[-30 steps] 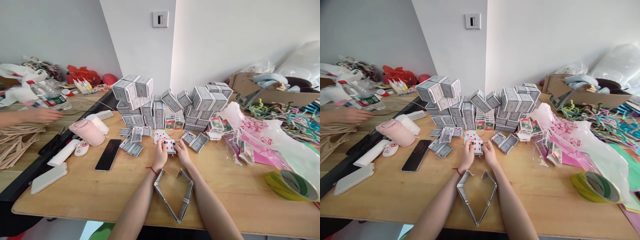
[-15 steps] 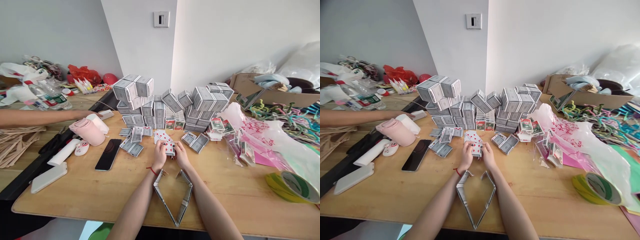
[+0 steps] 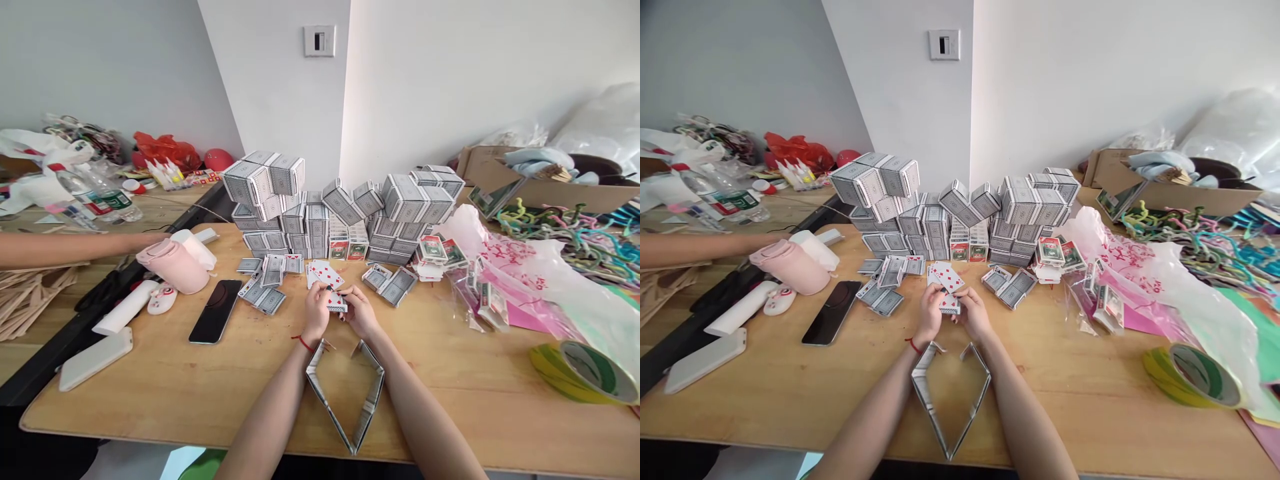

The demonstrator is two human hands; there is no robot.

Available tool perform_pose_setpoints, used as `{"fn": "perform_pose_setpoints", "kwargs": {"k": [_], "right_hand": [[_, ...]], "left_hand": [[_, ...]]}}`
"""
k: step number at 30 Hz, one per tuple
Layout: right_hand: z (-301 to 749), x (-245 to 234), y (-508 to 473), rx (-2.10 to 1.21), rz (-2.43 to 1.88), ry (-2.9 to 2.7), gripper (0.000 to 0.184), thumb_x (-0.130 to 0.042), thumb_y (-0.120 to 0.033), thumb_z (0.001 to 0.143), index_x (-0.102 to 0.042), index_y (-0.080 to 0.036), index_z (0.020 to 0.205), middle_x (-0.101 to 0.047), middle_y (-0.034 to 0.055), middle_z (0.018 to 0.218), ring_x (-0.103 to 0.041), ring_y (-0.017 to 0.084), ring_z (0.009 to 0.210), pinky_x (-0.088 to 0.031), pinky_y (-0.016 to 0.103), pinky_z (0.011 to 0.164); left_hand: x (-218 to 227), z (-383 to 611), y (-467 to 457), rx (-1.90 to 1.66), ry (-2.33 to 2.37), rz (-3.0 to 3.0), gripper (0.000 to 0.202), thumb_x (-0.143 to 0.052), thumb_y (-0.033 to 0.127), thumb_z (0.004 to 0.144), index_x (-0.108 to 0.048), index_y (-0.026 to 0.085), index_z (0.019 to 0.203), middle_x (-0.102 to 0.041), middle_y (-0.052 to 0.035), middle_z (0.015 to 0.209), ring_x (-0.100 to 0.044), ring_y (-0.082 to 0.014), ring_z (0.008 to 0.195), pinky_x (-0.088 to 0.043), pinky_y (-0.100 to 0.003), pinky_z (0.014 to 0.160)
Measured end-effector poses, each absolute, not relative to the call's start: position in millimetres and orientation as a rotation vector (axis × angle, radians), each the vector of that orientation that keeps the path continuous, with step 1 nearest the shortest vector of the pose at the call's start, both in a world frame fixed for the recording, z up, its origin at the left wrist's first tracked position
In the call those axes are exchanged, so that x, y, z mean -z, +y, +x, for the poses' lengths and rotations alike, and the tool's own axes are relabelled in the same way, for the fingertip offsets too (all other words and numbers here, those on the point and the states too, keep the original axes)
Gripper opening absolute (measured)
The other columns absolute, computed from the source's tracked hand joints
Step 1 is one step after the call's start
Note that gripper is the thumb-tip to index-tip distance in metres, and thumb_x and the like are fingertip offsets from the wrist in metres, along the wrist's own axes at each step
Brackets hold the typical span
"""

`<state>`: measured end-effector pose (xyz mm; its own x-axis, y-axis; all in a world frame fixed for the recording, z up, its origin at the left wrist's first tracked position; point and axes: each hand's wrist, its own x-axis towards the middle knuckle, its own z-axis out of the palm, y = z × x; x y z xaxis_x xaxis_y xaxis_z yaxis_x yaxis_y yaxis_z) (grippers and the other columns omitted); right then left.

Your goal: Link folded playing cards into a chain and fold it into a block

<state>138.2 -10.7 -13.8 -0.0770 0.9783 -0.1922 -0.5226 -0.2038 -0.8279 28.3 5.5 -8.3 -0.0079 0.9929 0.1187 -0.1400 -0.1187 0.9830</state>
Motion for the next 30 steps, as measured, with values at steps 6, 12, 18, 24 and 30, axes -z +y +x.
{"fn": "perform_pose_setpoints", "kwargs": {"k": [6,12,18,24,30], "right_hand": [[140,13,-8,-1.584,-0.88,-0.628,0.011,-0.058,-0.031,0.069,-0.055,-0.021,0.071,-0.06,-0.0026,0.062,-0.056,0.013,0.052,-0.047,0.025,0.045],[149,17,-5,-1.661,-0.898,-0.691,0.024,-0.07,-0.033,0.062,-0.061,-0.017,0.077,-0.064,0.0009,0.068,-0.06,0.013,0.059,-0.049,0.025,0.057],[152,21,-5,-1.625,-0.921,-0.741,0.026,-0.073,-0.035,0.06,-0.06,-0.015,0.07,-0.064,0.002,0.063,-0.061,0.014,0.055,-0.05,0.028,0.056],[139,24,-6,-1.443,-0.986,-0.796,0.028,-0.071,-0.039,0.06,-0.059,-0.017,0.072,-0.064,0.0008,0.061,-0.062,0.016,0.057,-0.052,0.031,0.059],[139,29,-5,-1.391,-1.039,-0.871,0.03,-0.07,-0.042,0.059,-0.059,-0.016,0.072,-0.065,0.0018,0.064,-0.063,0.016,0.057,-0.053,0.031,0.06]], "left_hand": [[15,26,9,-1.32,1.027,1.235,0.012,-0.05,0.029,0.075,-0.052,0.016,0.075,-0.049,0.0025,0.063,-0.044,-0.009,0.053,-0.034,-0.02,0.049],[17,23,10,-1.344,1.088,1.344,0.014,-0.053,0.027,0.075,-0.057,0.017,0.084,-0.057,-0.0009,0.075,-0.05,-0.0109,0.062,-0.038,-0.021,0.056],[13,20,11,-1.335,1.161,1.339,0.024,-0.057,0.03,0.073,-0.061,0.017,0.093,-0.063,-0.0058,0.084,-0.057,-0.0159,0.076,-0.044,-0.027,0.069],[12,22,11,-1.305,1.101,1.244,0.025,-0.06,0.027,0.07,-0.06,0.017,0.093,-0.064,-0.0072,0.093,-0.059,-0.0183,0.088,-0.044,-0.031,0.078],[16,22,13,-1.275,1.13,1.222,0.024,-0.062,0.03,0.068,-0.061,0.014,0.086,-0.064,-0.0079,0.087,-0.059,-0.0178,0.083,-0.044,-0.028,0.072]]}}
